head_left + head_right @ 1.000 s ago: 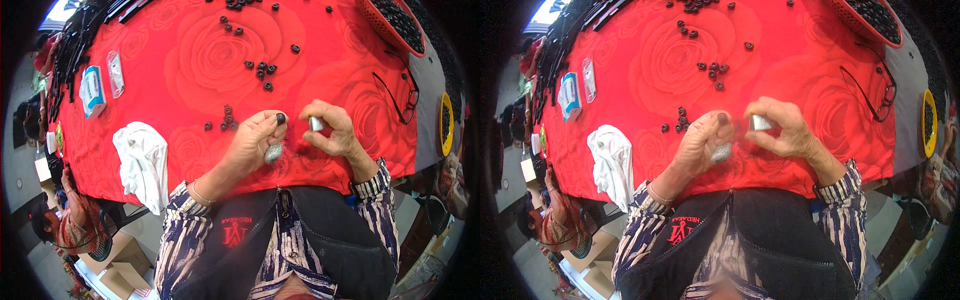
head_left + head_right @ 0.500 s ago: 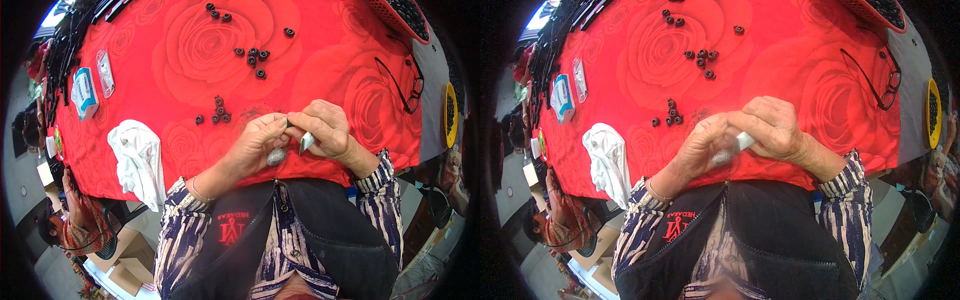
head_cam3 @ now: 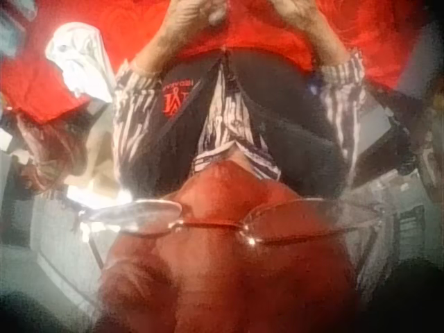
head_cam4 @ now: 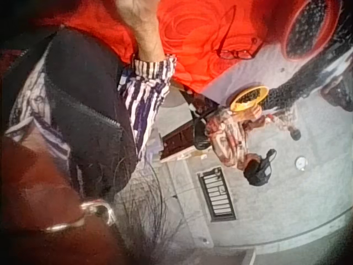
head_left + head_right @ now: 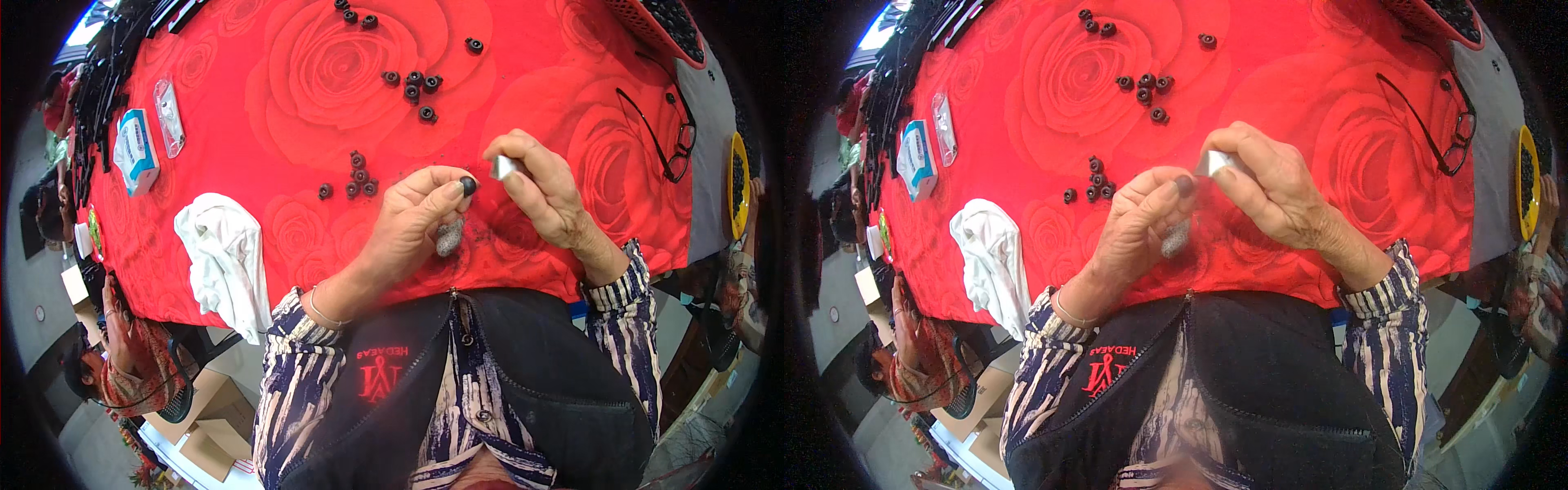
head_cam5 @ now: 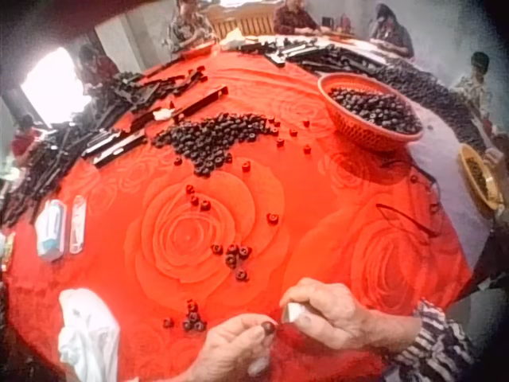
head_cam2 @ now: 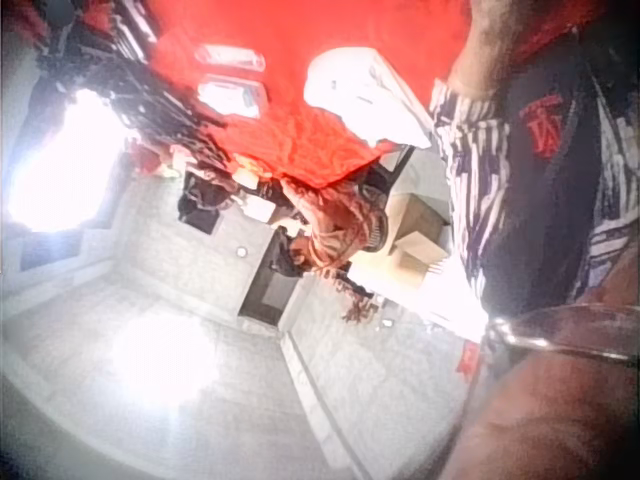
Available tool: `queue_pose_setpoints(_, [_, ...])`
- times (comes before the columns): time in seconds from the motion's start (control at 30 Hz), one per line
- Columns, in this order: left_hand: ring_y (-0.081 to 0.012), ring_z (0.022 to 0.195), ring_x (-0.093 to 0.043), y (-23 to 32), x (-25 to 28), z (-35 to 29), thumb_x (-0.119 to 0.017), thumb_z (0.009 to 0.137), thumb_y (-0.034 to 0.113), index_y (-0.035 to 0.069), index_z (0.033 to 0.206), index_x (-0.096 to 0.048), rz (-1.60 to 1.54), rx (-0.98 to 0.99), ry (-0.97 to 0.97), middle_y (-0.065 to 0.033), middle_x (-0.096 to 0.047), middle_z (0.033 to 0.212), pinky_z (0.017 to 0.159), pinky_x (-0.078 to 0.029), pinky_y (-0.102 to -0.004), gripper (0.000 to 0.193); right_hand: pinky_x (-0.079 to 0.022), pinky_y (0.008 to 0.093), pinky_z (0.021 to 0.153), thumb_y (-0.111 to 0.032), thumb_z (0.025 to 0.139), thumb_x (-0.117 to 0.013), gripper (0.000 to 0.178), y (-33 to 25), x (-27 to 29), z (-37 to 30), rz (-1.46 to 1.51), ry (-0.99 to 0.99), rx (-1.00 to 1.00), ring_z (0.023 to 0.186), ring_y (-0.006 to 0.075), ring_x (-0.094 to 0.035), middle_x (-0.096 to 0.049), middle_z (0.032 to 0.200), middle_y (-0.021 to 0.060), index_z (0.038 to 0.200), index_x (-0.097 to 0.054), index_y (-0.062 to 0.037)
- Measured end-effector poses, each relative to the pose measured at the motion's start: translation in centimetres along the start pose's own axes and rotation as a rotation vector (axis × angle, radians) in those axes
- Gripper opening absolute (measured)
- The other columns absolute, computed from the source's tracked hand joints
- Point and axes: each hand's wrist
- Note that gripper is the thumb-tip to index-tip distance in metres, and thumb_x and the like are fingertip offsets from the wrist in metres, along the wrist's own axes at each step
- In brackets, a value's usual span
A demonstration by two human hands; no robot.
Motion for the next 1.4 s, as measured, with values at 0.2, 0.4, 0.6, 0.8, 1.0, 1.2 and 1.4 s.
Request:
queue_pose_setpoints(0.2, [-0.0038,0.068,-0.048,-0.2,0.0,0.1,-0.054,0.089,0.013,0.001,0.103,-0.056,0.005,-0.042,0.000,-0.0008,-0.056,0.080,0.060,-0.040,-0.0168,0.019,-0.041,0.0347,0.055,-0.005,0.080,-0.054,0.016,0.2,-0.3,0.0,-0.170,-0.028,-0.021,0.062,0.0275,-0.052,-0.050,0.073,0.0124,0.095,-0.052,0.0000])
queue_pose_setpoints(0.4, [-0.0037,0.070,-0.048,-0.3,0.0,0.2,-0.054,0.089,0.014,0.000,0.104,-0.056,0.041,-0.045,0.030,-0.0001,-0.056,0.080,0.062,-0.040,-0.0172,0.020,-0.042,0.0338,0.053,-0.008,0.078,-0.059,0.019,0.4,-0.4,0.0,-0.246,-0.012,-0.011,0.061,0.0272,-0.053,-0.050,0.073,0.0118,0.094,-0.052,-0.0008])
queue_pose_setpoints(0.6, [-0.0034,0.072,-0.049,-0.4,-0.3,0.2,-0.056,0.089,0.014,0.000,0.104,-0.057,0.125,-0.108,0.074,0.0004,-0.057,0.081,0.063,-0.039,-0.0170,0.021,-0.042,0.0337,0.052,-0.008,0.077,-0.060,0.019,0.5,-0.6,-0.1,-0.255,0.020,-0.020,0.060,0.0264,-0.053,-0.050,0.072,0.0113,0.093,-0.053,-0.0011])
queue_pose_setpoints(0.8, [-0.0033,0.071,-0.048,-0.6,-0.2,0.0,-0.057,0.088,0.015,-0.001,0.104,-0.057,0.138,-0.112,0.090,0.0009,-0.057,0.081,0.064,-0.038,-0.0170,0.022,-0.042,0.0336,0.051,-0.009,0.077,-0.060,0.018,0.6,-0.9,-0.1,-0.242,0.044,-0.008,0.060,0.0262,-0.053,-0.050,0.071,0.0110,0.093,-0.053,-0.0012])
queue_pose_setpoints(1.0, [-0.0030,0.071,-0.047,-0.7,-0.1,0.1,-0.057,0.088,0.014,-0.001,0.104,-0.057,0.110,-0.108,0.103,0.0013,-0.057,0.080,0.063,-0.038,-0.0168,0.022,-0.042,0.0343,0.052,-0.009,0.078,-0.060,0.018,0.8,-1.0,-0.1,-0.275,0.042,0.003,0.060,0.0263,-0.053,-0.050,0.071,0.0107,0.092,-0.053,-0.0017])
queue_pose_setpoints(1.2, [-0.0024,0.069,-0.046,-0.8,-0.6,0.2,-0.058,0.088,0.013,0.000,0.103,-0.057,0.103,-0.144,0.166,0.0027,-0.056,0.080,0.059,-0.036,-0.0159,0.020,-0.042,0.0344,0.051,-0.010,0.078,-0.061,0.017,0.8,-1.2,0.0,-0.286,0.069,-0.008,0.060,0.0264,-0.054,-0.051,0.071,0.0104,0.091,-0.054,-0.0021])
queue_pose_setpoints(1.4, [-0.0014,0.067,-0.045,-1.2,-0.6,-0.1,-0.057,0.088,0.013,0.001,0.103,-0.057,0.185,-0.185,0.194,0.0031,-0.055,0.080,0.056,-0.037,-0.0155,0.019,-0.042,0.0346,0.050,-0.011,0.077,-0.062,0.016,0.8,-0.7,0.0,-0.259,0.032,-0.007,0.058,0.0257,-0.054,-0.051,0.070,0.0094,0.088,-0.055,-0.0028])
Point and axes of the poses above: each hand's wrist, its own z-axis towards the middle knuckle, its own x-axis out of the back of the hand, y = z × x
